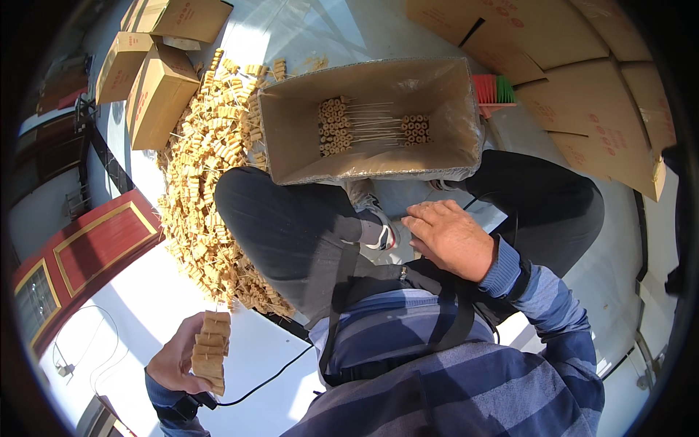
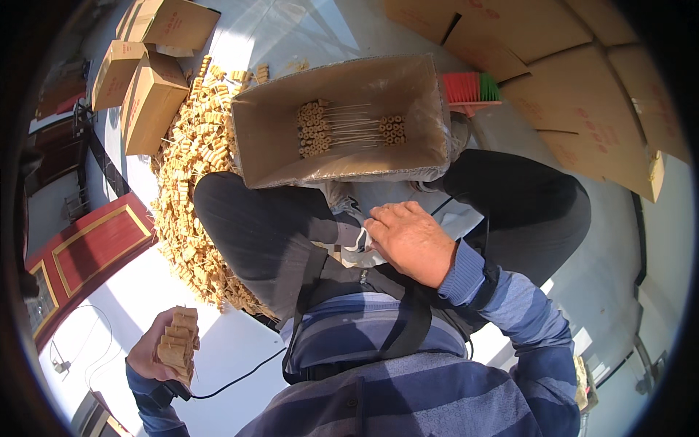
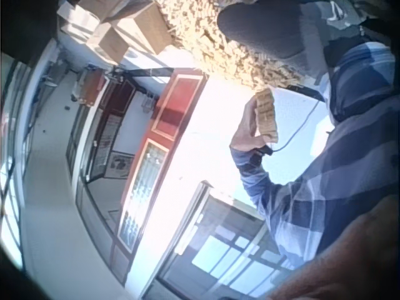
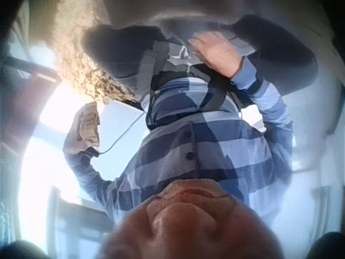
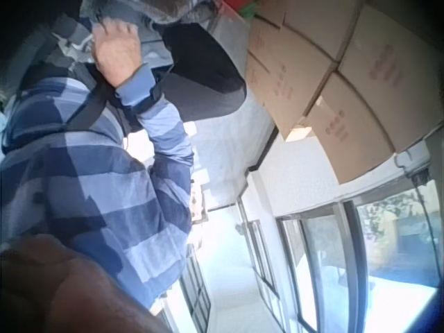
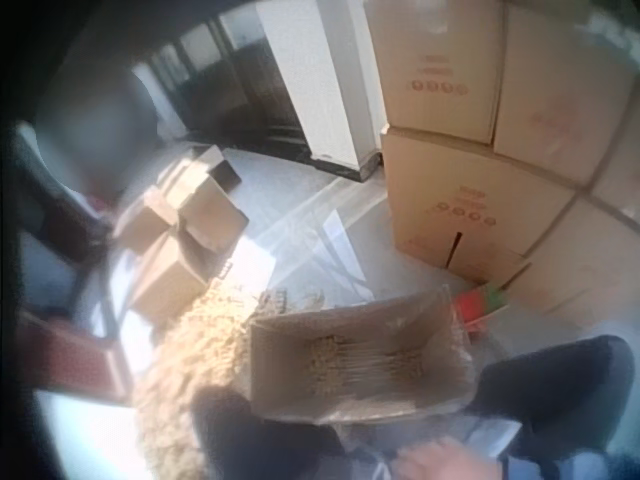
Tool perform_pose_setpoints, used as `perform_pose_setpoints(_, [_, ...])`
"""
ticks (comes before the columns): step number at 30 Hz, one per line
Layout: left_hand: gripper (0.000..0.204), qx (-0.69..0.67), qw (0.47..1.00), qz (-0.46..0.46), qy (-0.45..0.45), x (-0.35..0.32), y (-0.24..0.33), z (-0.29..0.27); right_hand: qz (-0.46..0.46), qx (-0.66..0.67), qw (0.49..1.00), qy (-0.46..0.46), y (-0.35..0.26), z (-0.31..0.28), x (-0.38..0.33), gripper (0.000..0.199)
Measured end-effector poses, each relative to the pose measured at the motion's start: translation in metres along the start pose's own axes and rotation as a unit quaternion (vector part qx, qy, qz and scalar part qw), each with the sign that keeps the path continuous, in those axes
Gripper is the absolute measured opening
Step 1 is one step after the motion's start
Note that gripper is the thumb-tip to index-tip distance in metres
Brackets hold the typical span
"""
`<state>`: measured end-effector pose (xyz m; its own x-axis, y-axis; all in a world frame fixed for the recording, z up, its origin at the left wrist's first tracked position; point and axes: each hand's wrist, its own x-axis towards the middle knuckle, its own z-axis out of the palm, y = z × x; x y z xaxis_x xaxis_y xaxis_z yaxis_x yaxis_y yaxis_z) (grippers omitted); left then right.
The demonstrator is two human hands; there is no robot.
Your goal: The person threads small cylindrical snack pieces onto thin wooden skewers, then places the completed skewers into a cardboard box. The person repeats this process multiple times, handling the snacks and skewers by hand.
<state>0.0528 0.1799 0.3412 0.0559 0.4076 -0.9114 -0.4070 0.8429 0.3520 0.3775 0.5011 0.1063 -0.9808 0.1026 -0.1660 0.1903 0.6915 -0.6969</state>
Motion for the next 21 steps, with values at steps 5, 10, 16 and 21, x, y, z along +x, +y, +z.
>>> perform_pose_setpoints(5, [0.126, -0.002, 0.996, 0.083, 0.027, -0.078, -0.064, 0.046, -0.077, -0.008, 0.997, 0.018, -0.020, 0.013, 0.006, 0.029])
perform_pose_setpoints(10, [0.121, -0.020, 0.971, 0.156, 0.179, -0.047, -0.151, 0.051, -0.079, -0.050, 0.994, -0.057, -0.023, 0.024, -0.005, 0.024])
perform_pose_setpoints(16, [0.091, -0.110, 0.938, 0.081, 0.319, -0.063, -0.319, 0.010, -0.041, -0.081, 0.993, -0.079, -0.019, 0.033, -0.026, 0.026])
perform_pose_setpoints(21, [0.062, -0.224, 0.876, -0.071, 0.422, -0.152, -0.469, 0.031, -0.081, -0.091, 0.990, -0.068, -0.021, 0.041, -0.018, 0.025])
